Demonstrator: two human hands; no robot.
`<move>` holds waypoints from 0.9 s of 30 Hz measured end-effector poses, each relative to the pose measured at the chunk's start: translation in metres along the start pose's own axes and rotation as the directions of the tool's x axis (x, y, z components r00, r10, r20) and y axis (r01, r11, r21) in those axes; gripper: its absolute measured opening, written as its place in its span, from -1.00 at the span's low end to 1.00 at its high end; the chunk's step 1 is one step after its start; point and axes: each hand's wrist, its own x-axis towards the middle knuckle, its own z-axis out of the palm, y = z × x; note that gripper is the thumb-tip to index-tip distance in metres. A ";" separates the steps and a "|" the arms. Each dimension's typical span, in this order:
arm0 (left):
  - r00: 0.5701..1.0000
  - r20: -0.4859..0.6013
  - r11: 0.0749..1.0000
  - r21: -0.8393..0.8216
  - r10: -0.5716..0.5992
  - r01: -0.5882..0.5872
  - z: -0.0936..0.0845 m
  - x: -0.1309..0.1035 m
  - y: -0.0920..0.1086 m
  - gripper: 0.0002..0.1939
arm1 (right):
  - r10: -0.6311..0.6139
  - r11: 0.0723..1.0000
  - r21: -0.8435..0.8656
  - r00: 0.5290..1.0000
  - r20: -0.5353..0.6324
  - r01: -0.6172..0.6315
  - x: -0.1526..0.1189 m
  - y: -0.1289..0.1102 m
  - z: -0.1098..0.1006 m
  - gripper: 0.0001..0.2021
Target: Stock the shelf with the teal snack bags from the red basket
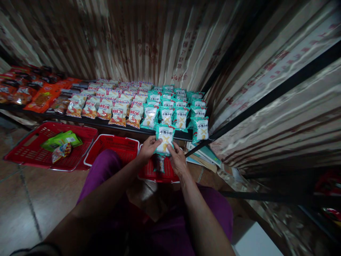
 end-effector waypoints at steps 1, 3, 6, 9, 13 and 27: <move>1.000 -0.004 1.000 0.006 -0.007 0.007 -0.001 -0.001 0.000 -0.54 | 0.001 1.000 -0.001 1.000 0.009 -0.001 0.000 0.000 0.000 -0.52; 1.000 -0.020 1.000 0.017 -0.008 0.008 -0.002 -0.002 -0.001 -0.54 | 0.024 1.000 0.001 0.999 0.031 -0.024 -0.001 0.000 -0.002 -0.52; 0.999 -0.047 1.000 -0.004 0.018 -0.018 -0.003 -0.001 -0.003 -0.54 | 0.074 0.997 -0.006 0.995 0.072 -0.074 -0.004 -0.002 -0.004 -0.52; 0.995 -0.084 0.998 -0.008 0.056 -0.057 -0.001 0.002 -0.005 -0.54 | 0.092 0.996 -0.023 0.990 0.108 -0.090 -0.008 -0.005 -0.005 -0.51; 0.996 -0.065 0.998 0.008 0.064 -0.064 0.000 0.005 -0.007 -0.54 | 0.075 0.996 -0.060 0.994 0.076 -0.071 -0.009 -0.007 -0.004 -0.48; 0.997 -0.053 0.998 -0.016 0.063 -0.064 0.000 0.005 -0.007 -0.49 | 0.022 0.998 -0.061 0.998 0.053 -0.019 -0.009 -0.007 -0.006 -0.56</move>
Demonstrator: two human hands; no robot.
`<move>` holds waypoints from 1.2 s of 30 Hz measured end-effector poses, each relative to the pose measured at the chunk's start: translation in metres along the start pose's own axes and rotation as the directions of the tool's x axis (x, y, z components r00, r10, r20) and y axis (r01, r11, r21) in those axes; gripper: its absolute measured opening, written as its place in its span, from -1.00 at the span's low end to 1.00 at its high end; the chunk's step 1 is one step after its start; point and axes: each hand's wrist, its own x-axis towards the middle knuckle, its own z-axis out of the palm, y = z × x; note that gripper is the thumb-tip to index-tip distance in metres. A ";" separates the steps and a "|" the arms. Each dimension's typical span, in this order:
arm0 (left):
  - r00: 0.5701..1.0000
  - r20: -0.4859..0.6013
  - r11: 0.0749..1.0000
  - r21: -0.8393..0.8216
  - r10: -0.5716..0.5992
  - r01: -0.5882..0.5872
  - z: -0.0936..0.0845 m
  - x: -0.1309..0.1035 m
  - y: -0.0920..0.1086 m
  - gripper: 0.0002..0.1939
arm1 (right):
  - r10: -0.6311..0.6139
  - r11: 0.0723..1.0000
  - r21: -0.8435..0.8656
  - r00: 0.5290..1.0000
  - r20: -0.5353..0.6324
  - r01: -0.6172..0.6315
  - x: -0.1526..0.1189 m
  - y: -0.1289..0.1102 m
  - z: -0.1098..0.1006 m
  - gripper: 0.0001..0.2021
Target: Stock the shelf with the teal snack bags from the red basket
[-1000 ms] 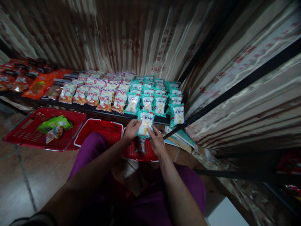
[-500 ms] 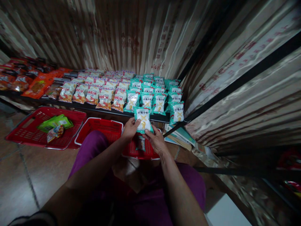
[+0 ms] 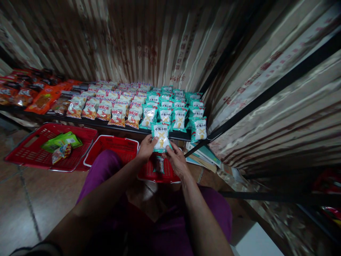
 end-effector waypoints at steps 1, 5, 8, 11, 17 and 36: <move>1.000 0.003 1.000 0.005 0.003 -0.003 0.000 0.000 0.000 -0.48 | -0.002 1.000 -0.008 1.000 0.002 0.002 0.000 0.000 0.000 -0.56; 1.000 0.009 1.000 0.016 0.012 -0.012 -0.001 -0.001 -0.003 -0.45 | -0.013 0.997 -0.081 1.000 0.020 0.015 0.003 0.003 -0.002 -0.48; 1.000 0.013 1.000 0.023 0.021 -0.021 -0.001 -0.001 -0.006 -0.44 | -0.038 0.985 -0.171 0.999 0.007 0.039 0.004 0.005 -0.004 -0.46; 0.999 0.008 0.999 0.001 0.035 -0.035 -0.002 -0.001 -0.007 -0.41 | -0.212 0.915 -0.357 0.977 -0.033 0.186 0.002 0.003 -0.005 -0.45; 0.993 -0.006 0.992 0.056 0.114 -0.114 -0.004 -0.002 -0.012 -0.42 | -0.606 0.468 -0.731 0.783 0.143 0.496 0.001 0.000 -0.006 -0.60; 0.855 0.179 0.521 0.726 0.487 -0.449 0.015 -0.048 -0.005 -0.62 | -0.349 0.800 -0.512 0.937 0.026 0.312 -0.014 -0.005 0.005 -0.64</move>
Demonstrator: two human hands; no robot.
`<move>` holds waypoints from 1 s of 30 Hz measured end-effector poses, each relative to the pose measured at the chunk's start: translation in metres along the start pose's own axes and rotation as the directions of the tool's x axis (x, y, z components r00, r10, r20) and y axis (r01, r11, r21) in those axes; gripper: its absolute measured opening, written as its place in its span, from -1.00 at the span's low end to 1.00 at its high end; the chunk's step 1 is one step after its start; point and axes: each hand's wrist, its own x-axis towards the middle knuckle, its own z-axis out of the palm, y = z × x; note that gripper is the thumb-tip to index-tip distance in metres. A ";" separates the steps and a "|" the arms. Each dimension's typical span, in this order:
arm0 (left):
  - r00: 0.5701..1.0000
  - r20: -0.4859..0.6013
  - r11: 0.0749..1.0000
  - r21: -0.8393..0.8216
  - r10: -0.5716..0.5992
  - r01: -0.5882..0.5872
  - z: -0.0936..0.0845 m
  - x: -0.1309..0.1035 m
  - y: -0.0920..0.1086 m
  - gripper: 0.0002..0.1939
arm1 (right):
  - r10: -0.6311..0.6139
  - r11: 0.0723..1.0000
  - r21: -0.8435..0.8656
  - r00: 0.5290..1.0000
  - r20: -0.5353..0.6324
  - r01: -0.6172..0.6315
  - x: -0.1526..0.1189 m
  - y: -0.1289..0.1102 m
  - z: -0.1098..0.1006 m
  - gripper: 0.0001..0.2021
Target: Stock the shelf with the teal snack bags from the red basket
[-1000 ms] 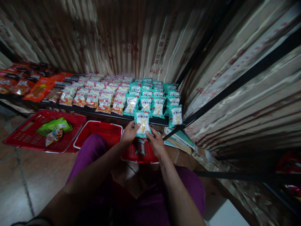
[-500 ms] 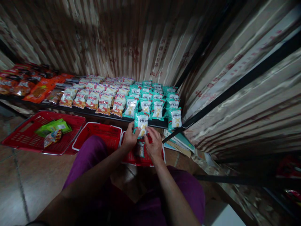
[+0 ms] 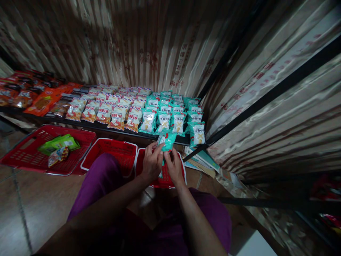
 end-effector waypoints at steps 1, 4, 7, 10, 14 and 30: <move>1.000 0.006 0.999 0.034 0.029 -0.029 0.000 -0.001 0.001 -0.62 | 0.004 1.000 0.017 1.000 -0.002 -0.004 0.000 0.000 0.000 -0.66; 0.993 0.035 0.988 0.102 0.110 -0.114 -0.002 -0.004 0.003 -0.62 | 0.013 0.998 0.067 1.000 -0.024 -0.011 0.003 0.001 -0.001 -0.72; 0.983 0.053 0.978 0.107 0.176 -0.180 -0.004 -0.004 0.005 -0.62 | 0.039 0.993 0.116 0.998 -0.041 -0.034 0.006 0.006 -0.003 -0.72; 0.979 0.033 0.977 0.073 0.199 -0.201 -0.007 -0.001 0.004 -0.63 | 0.094 0.979 0.184 0.994 -0.049 -0.084 0.008 0.012 -0.004 -0.69; 0.996 -0.036 0.996 0.046 0.078 -0.077 -0.008 0.009 -0.009 -0.66 | 0.176 0.935 0.319 0.983 -0.045 -0.153 0.010 0.020 -0.001 -0.66; 0.953 0.191 0.867 -0.403 -0.234 0.294 0.003 0.015 -0.035 -0.63 | 0.304 0.775 0.570 0.952 0.045 -0.274 0.011 0.013 0.003 -0.68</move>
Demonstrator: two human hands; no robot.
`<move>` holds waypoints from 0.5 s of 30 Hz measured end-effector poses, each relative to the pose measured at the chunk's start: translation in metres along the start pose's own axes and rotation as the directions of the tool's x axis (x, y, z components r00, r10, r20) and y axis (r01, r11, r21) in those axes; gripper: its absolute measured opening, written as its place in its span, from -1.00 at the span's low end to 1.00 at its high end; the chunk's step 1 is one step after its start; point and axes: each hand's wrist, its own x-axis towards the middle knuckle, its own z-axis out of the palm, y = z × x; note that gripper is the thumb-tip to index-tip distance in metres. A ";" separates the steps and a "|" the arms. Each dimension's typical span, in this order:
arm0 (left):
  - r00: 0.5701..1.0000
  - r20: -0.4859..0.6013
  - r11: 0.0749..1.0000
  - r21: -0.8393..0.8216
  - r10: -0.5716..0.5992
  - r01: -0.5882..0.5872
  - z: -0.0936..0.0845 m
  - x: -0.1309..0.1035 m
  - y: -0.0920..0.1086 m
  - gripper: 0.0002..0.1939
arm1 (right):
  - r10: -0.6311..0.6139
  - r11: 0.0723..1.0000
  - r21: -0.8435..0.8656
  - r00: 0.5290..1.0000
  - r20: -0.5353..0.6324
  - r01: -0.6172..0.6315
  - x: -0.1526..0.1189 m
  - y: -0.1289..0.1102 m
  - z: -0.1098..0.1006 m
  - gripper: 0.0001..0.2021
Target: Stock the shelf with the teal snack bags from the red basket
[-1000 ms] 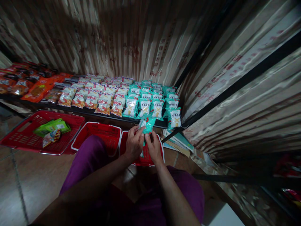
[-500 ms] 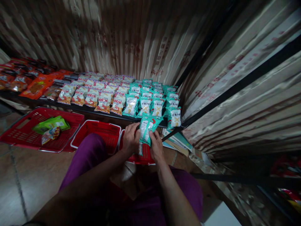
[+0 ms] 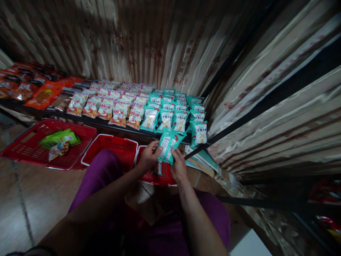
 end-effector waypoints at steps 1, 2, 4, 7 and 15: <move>1.000 -0.007 1.000 -0.011 -0.006 0.006 0.000 0.000 -0.001 -0.64 | 0.002 1.000 0.004 1.000 0.001 -0.002 0.000 0.000 0.000 -0.68; 1.000 -0.015 1.000 -0.017 -0.010 0.010 0.000 0.001 -0.002 -0.64 | 0.004 1.000 0.008 1.000 0.003 -0.004 0.000 0.000 0.000 -0.68; 1.000 -0.029 1.000 -0.008 -0.007 0.007 0.000 0.001 -0.003 -0.64 | 0.004 1.000 0.011 1.000 0.006 -0.004 0.000 0.001 -0.001 -0.68; 0.999 -0.045 0.999 0.041 0.020 -0.018 -0.001 0.001 -0.002 -0.65 | -0.015 1.000 -0.008 1.000 -0.003 0.015 0.003 0.005 -0.003 -0.68; 1.000 -0.018 0.995 0.100 0.016 -0.014 -0.004 -0.005 0.000 -0.57 | -0.060 0.998 -0.025 0.998 -0.015 0.060 0.009 0.009 -0.008 -0.61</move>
